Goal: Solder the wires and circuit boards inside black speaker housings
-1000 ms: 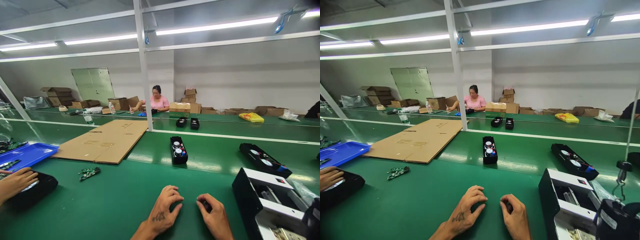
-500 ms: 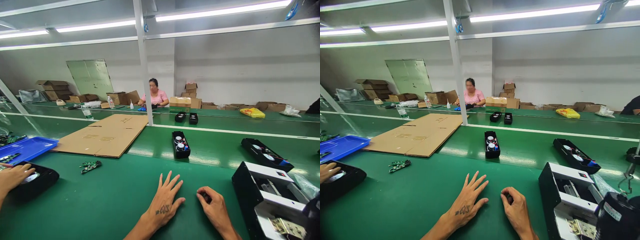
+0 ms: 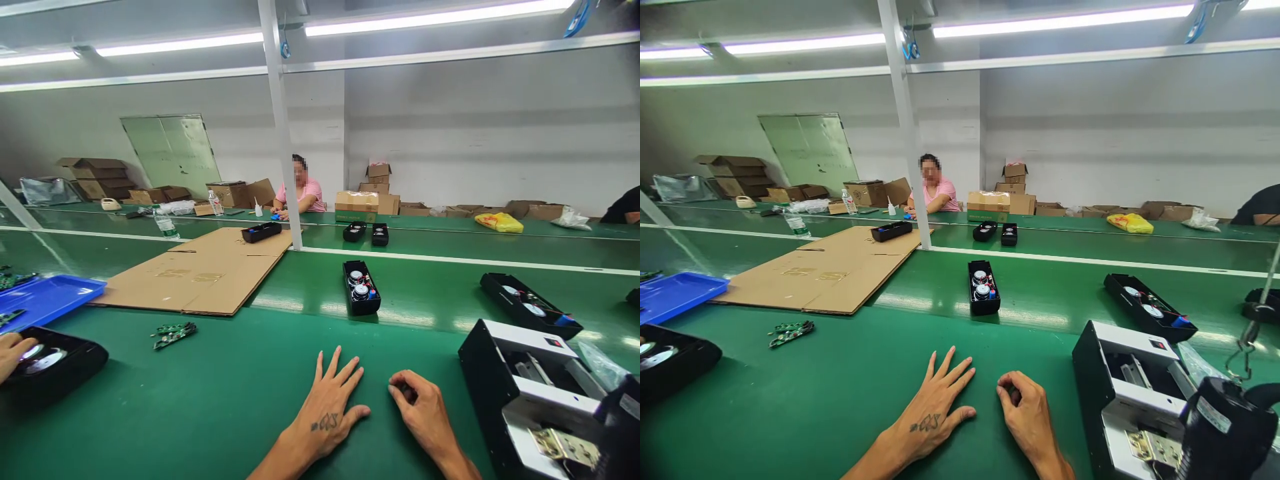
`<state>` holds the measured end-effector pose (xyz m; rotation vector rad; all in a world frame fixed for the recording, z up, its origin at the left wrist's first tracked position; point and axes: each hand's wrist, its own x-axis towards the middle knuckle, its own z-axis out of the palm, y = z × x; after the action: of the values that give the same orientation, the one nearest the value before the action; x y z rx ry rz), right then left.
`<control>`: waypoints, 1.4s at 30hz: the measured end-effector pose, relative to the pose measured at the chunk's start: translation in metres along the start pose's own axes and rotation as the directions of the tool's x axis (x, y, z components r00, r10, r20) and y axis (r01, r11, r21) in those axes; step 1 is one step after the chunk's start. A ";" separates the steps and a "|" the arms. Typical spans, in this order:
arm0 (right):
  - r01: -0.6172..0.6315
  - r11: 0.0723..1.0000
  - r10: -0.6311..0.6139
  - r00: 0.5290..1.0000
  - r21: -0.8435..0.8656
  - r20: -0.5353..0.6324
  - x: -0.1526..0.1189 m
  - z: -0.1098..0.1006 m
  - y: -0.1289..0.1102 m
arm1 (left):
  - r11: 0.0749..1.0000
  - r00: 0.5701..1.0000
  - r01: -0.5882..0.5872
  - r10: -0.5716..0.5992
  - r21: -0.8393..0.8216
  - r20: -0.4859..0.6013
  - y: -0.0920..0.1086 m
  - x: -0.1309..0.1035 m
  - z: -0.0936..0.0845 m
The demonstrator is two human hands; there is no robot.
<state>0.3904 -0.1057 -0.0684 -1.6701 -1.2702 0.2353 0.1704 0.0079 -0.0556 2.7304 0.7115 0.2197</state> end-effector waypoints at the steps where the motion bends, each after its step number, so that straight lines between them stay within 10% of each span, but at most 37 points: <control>1: -0.002 1.000 0.002 1.000 -0.001 0.002 0.000 0.000 0.000 | 1.000 1.000 -0.016 0.016 0.000 -0.012 0.000 0.000 0.001; 42: -0.054 0.997 0.059 0.993 -0.052 0.103 -0.003 0.001 0.006 | 1.000 1.000 -0.003 0.003 0.028 -0.010 -0.002 -0.001 0.007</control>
<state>0.3918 -0.1069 -0.0747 -1.7571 -1.3166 0.3316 0.1702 0.0075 -0.0634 2.7589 0.7186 0.2258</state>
